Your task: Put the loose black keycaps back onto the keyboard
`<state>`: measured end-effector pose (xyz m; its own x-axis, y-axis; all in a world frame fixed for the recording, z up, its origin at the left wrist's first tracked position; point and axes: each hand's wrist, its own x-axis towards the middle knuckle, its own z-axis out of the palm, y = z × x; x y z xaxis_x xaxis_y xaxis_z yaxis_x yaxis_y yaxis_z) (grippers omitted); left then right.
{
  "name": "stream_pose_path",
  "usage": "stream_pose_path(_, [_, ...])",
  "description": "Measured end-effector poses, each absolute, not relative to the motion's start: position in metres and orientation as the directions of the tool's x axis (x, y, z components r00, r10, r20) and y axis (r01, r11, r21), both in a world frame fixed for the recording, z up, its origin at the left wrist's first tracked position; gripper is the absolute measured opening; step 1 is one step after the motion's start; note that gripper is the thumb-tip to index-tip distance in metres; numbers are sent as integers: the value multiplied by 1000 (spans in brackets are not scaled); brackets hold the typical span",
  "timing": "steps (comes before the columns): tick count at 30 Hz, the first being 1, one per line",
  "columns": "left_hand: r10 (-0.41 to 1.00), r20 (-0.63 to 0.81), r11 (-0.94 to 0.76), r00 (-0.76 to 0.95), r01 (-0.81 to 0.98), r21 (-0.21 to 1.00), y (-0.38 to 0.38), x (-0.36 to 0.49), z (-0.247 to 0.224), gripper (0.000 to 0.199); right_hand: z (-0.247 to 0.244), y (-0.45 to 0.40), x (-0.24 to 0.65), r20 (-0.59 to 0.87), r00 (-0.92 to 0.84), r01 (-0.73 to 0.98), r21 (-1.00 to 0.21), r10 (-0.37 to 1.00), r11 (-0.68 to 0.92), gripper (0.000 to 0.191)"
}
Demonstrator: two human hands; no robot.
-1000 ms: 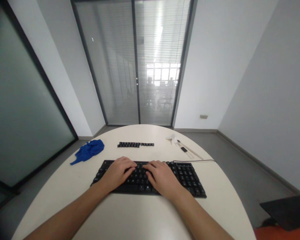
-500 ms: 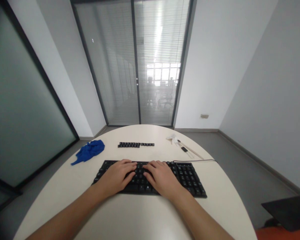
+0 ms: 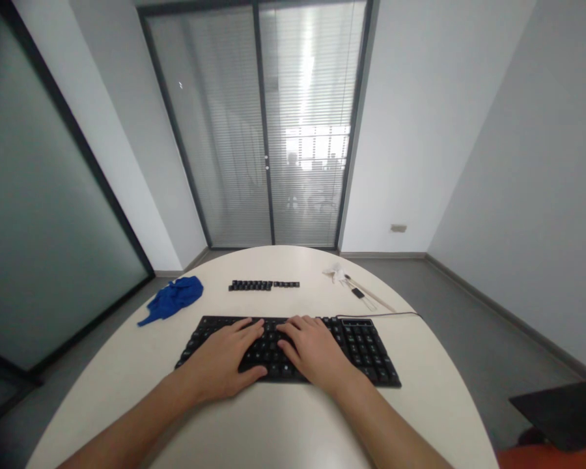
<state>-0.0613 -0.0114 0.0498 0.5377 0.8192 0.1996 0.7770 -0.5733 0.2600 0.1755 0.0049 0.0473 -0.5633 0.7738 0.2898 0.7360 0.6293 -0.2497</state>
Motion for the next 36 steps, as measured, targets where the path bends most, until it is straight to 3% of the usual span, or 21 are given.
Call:
stream_pose_path(8, [759, 257, -651, 598, 709, 273, 12, -68, 60, 31, 46, 5, 176, 303, -566, 733, -240, 767, 636, 29])
stream_pose_path(12, [787, 305, -587, 536, 802, 107, 48, -64, 63, 23, 46, 5, 176, 296, -568, 736, -235, 768, 635, 29])
stream_pose_path(13, [794, 307, -563, 525, 825, 45, 58, -63, 62, 22, 46, 5, 176, 298, -568, 735, -237, 768, 635, 29])
stream_pose_path(19, [807, 326, -513, 492, 858, -25, 112, -56, 60, 21, 47, 5, 176, 294, -566, 731, -253, 770, 633, 29])
stream_pose_path(36, [790, 305, -524, 532, 844, -115, 137, -25, 31, 21, 52, 3, 176, 265, -553, 744, -270, 790, 611, 29])
